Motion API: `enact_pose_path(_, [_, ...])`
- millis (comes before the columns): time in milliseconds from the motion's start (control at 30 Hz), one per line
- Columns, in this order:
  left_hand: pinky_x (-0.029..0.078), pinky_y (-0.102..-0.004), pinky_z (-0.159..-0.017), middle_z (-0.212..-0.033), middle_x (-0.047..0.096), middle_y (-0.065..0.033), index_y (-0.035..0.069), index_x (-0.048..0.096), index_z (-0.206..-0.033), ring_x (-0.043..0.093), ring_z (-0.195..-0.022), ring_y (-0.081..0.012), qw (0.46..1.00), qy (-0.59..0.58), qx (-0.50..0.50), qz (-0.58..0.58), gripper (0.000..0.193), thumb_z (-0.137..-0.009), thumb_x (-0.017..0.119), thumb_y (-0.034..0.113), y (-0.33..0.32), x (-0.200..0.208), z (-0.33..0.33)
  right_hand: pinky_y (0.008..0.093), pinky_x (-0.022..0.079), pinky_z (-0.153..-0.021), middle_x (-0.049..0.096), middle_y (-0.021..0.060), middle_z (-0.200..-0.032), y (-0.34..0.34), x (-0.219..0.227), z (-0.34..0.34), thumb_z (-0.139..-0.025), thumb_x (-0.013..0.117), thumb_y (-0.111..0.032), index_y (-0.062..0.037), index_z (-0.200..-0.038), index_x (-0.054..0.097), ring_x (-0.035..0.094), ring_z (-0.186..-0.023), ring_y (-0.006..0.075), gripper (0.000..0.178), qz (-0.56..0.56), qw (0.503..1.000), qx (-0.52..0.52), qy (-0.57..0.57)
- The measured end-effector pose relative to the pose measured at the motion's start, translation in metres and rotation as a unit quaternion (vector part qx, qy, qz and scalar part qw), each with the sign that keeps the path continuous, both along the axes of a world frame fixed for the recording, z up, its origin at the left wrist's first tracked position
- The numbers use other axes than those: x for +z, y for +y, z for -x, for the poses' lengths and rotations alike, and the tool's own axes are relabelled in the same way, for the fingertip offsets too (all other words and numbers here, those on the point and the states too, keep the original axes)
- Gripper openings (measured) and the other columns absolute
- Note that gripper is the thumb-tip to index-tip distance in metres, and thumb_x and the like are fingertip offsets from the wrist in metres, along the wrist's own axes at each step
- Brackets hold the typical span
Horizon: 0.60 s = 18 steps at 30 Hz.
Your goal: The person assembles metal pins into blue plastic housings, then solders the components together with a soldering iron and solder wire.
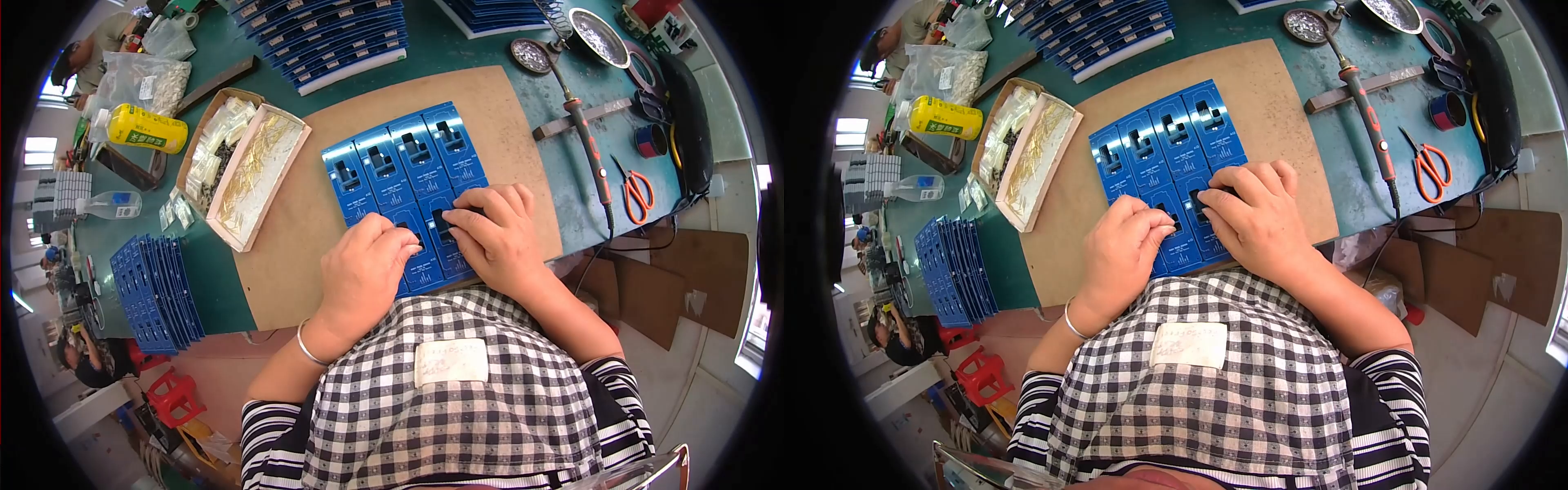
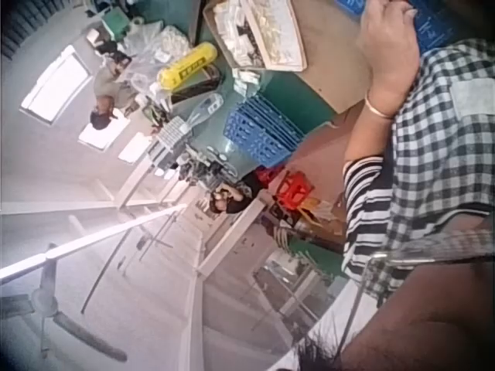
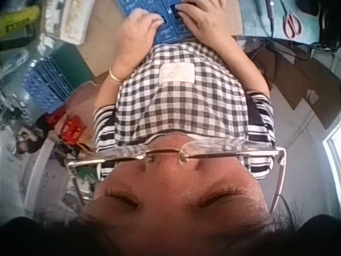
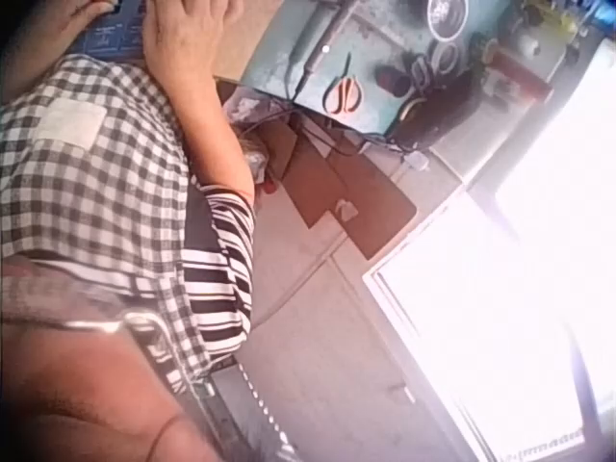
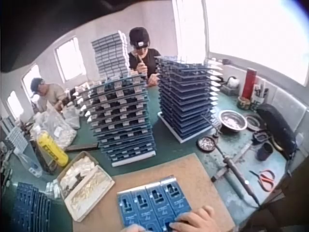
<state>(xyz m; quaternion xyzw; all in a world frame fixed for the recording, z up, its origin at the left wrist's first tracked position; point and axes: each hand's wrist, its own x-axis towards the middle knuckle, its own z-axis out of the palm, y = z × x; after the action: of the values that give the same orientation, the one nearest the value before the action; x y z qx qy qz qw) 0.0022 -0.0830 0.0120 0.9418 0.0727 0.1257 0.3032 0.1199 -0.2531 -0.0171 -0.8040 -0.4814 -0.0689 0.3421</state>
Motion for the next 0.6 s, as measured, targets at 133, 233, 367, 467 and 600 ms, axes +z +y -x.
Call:
enact_pose_path(133, [0.048, -0.0335, -0.056, -0.081, 0.058, -0.0047, 0.008, 0.068, -0.085, 0.06, -0.068, -0.0229, 0.997, -0.032, -0.047, -0.043, 0.011, -0.076, 0.074, 0.008, 0.001, 0.001, 0.001, 0.0401, 0.033, -0.089, 0.061, 0.0004, -0.102, 0.001, 0.0, -0.001, -0.075, 0.071, -0.011, -0.0124, -0.095, 0.068, 0.054, -0.096, 0.0201, 0.021, -0.002, 1.0, 0.001, 0.002])
enact_pose_path(233, [0.048, -0.0333, -0.054, -0.08, 0.058, -0.0038, 0.009, 0.068, -0.084, 0.06, -0.068, -0.0213, 0.991, -0.064, -0.059, -0.104, 0.013, -0.073, 0.073, 0.008, 0.005, -0.004, 0.006, 0.0401, 0.034, -0.088, 0.061, 0.0013, -0.102, 0.004, -0.001, -0.003, -0.074, 0.071, -0.01, -0.0119, -0.095, 0.068, 0.054, -0.096, 0.0208, 0.021, -0.007, 1.0, 0.013, 0.001])
enact_pose_path(367, [0.047, -0.0305, -0.052, -0.081, 0.057, -0.0008, 0.013, 0.068, -0.087, 0.059, -0.068, -0.017, 0.981, -0.097, -0.094, -0.137, 0.016, -0.071, 0.068, 0.013, 0.01, -0.01, 0.008, 0.0405, 0.036, -0.087, 0.061, 0.0039, -0.101, 0.002, 0.0, -0.002, -0.073, 0.071, -0.007, -0.0099, -0.096, 0.069, 0.055, -0.096, 0.0239, 0.022, -0.002, 1.0, 0.012, 0.004])
enact_pose_path(467, [0.047, -0.0293, -0.05, -0.081, 0.058, -0.0004, 0.013, 0.07, -0.092, 0.059, -0.066, -0.0162, 0.98, -0.112, -0.093, -0.136, 0.02, -0.071, 0.072, 0.014, 0.012, -0.013, 0.012, 0.0408, 0.037, -0.087, 0.061, 0.0049, -0.101, 0.002, 0.003, 0.0, -0.073, 0.071, -0.006, -0.0088, -0.095, 0.069, 0.055, -0.096, 0.0254, 0.023, 0.009, 1.0, 0.013, -0.003])
enact_pose_path(600, [0.045, -0.0286, -0.049, -0.079, 0.055, 0.0009, 0.013, 0.072, -0.102, 0.054, -0.062, -0.0157, 0.978, -0.124, -0.095, -0.137, 0.031, -0.074, 0.074, 0.024, 0.013, -0.01, 0.021, 0.0412, 0.039, -0.086, 0.061, 0.006, -0.101, 0.001, 0.005, 0.0, -0.073, 0.07, -0.004, -0.0075, -0.095, 0.069, 0.055, -0.096, 0.0267, 0.023, 0.011, 1.0, 0.025, 0.001])
